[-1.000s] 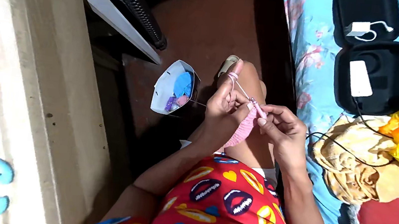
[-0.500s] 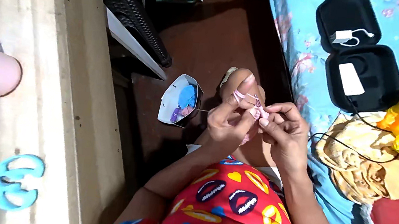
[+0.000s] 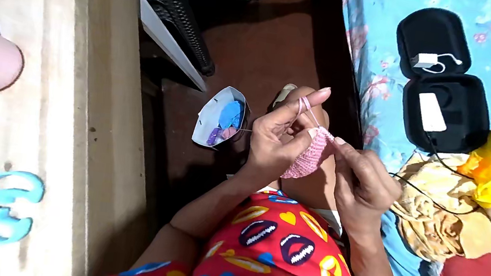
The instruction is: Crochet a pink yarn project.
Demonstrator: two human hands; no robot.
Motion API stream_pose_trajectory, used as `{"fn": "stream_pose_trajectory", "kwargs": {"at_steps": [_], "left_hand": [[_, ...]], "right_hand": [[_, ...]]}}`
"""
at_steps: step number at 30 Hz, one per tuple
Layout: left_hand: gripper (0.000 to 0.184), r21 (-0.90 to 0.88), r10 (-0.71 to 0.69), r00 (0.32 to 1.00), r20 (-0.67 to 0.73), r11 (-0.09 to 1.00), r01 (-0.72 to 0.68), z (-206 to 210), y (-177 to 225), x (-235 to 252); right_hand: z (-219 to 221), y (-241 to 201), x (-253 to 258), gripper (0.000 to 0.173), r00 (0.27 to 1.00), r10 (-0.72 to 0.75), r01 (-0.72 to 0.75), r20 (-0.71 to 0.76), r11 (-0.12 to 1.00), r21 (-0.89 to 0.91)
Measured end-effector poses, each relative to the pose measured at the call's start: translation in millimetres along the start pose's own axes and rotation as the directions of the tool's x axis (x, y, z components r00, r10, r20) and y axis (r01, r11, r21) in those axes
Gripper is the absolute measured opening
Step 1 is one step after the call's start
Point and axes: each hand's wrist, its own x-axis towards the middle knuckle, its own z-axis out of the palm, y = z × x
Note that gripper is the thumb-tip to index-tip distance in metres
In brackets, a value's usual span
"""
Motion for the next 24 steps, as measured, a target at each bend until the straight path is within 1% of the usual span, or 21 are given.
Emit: {"fn": "stream_pose_trajectory", "kwargs": {"at_steps": [3, 7, 9, 11, 12, 13, 14, 15, 16, 17, 18, 20, 22, 24], "left_hand": [[0.053, -0.031, -0.075, 0.996, 0.043, 0.997, 0.076, -2.2, 4.5, 0.4], [0.057, -0.105, -0.163, 0.981, 0.101, 0.979, 0.173, -5.8, 5.4, -2.3], [0.059, -0.140, -0.199, 0.973, 0.119, 0.967, 0.215, -6.4, 5.9, -2.3], [0.059, -0.166, -0.216, 0.970, 0.114, 0.958, 0.233, -5.2, 6.0, -1.9], [0.058, -0.154, -0.199, 0.975, 0.095, 0.965, 0.212, -3.7, 5.5, -1.5], [0.056, -0.105, -0.153, 0.986, 0.070, 0.981, 0.160, -1.7, 4.7, -1.1], [0.053, -0.012, -0.082, 0.995, 0.052, 0.996, 0.083, 0.5, 4.5, -1.5], [0.049, 0.102, 0.011, 0.998, 0.060, 0.995, -0.017, 1.2, 3.8, -2.1], [0.043, 0.189, 0.107, 0.989, 0.098, 0.974, -0.124, -0.2, 1.3, -2.2], [0.038, 0.240, 0.178, 0.974, 0.137, 0.948, -0.207, -1.5, -1.5, -1.9], [0.036, 0.268, 0.216, 0.964, 0.157, 0.930, -0.252, -1.7, -3.7, -1.5], [0.035, 0.258, 0.219, 0.964, 0.150, 0.933, -0.252, -0.9, -7.0, -1.1], [0.041, 0.177, 0.159, 0.981, 0.111, 0.968, -0.177, -0.1, -10.8, -0.4], [0.048, 0.054, 0.047, 0.996, 0.082, 0.997, -0.052, -0.2, -12.0, 1.5]], "right_hand": [[-4.8, 3.0, 0.7, 0.020, 0.999, 0.014, -0.016, 0.039, 0.999, 0.048], [-10.3, 7.1, 1.7, 0.020, 0.990, 0.100, -0.122, 0.095, 0.958, 0.261], [-11.7, 7.8, 1.7, 0.020, 0.985, 0.131, -0.161, 0.113, 0.932, 0.323], [-12.9, 7.6, 1.7, 0.021, 0.981, 0.147, -0.181, 0.124, 0.920, 0.348], [-13.6, 7.3, 2.0, 0.021, 0.979, 0.155, -0.192, 0.131, 0.914, 0.356], [-15.1, 6.7, 2.7, 0.021, 0.974, 0.173, -0.217, 0.148, 0.903, 0.370], [-17.4, 5.6, 3.4, 0.023, 0.962, 0.209, -0.264, 0.178, 0.880, 0.394], [-19.9, 4.6, 4.2, 0.024, 0.944, 0.253, -0.323, 0.213, 0.848, 0.420], [-21.9, 4.2, 4.7, 0.025, 0.927, 0.288, -0.369, 0.242, 0.816, 0.444], [-22.8, 3.9, 4.7, 0.025, 0.918, 0.307, -0.392, 0.253, 0.802, 0.451], [-22.8, 3.5, 4.4, 0.025, 0.918, 0.312, -0.392, 0.246, 0.810, 0.435], [-21.3, 3.0, 2.6, 0.025, 0.937, 0.282, -0.339, 0.207, 0.877, 0.340], [-20.1, 2.5, 1.0, 0.024, 0.962, 0.218, -0.251, 0.165, 0.944, 0.215], [-20.8, 1.8, 0.0, 0.024, 0.974, 0.170, -0.191, 0.148, 0.972, 0.138]]}}
